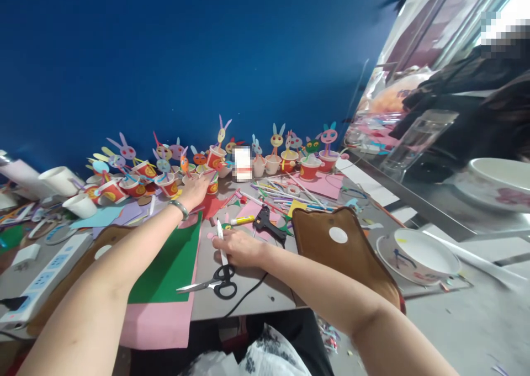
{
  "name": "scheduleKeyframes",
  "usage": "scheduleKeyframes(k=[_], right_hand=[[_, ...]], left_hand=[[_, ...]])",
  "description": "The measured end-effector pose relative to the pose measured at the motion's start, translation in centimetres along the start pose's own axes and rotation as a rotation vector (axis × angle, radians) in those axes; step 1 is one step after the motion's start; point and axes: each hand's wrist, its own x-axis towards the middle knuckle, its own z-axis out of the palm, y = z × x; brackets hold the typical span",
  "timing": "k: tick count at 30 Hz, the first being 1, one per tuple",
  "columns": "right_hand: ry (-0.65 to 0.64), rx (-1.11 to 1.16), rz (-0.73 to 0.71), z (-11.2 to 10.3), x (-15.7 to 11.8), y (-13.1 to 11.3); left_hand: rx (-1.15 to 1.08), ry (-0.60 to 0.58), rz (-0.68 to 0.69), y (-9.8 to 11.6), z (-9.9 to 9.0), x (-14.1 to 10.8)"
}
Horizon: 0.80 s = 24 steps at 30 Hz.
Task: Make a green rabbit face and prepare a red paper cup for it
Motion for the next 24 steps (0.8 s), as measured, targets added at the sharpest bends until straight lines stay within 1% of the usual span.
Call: scheduleKeyframes(k=[4,8,11,14,18,24], right_hand=[[-0.002,0.007,0.001,0.0,0.1,0.0],[0.020,0.006,-0.013,0.1,0.1,0.0],[0.024,0.007,-0.005,0.2,0.1,0.0],[0.027,-0.001,0.011,0.3,0.1,0.0],[0.042,-0.017,0.032,0.5,0.1,0.1],[0.051,-0.014,0.016,0.6,0.1,0.2]], left_hand=[[0.014,-0.038,-0.002,1.2,0.2,0.0],[0.010,-0.044,0.001,2.8,0.1,-0.9],[0.010,-0.053,-0.033,3.3,0.0,-1.5],[0.010,-0.064,-0.097,3.2,0.0,-1.5],[-0.013,-0.068,-0.170,2.7,0.0,-0.7],[-0.086,-0.060,-0.214,2.1,-0.2,0.3]])
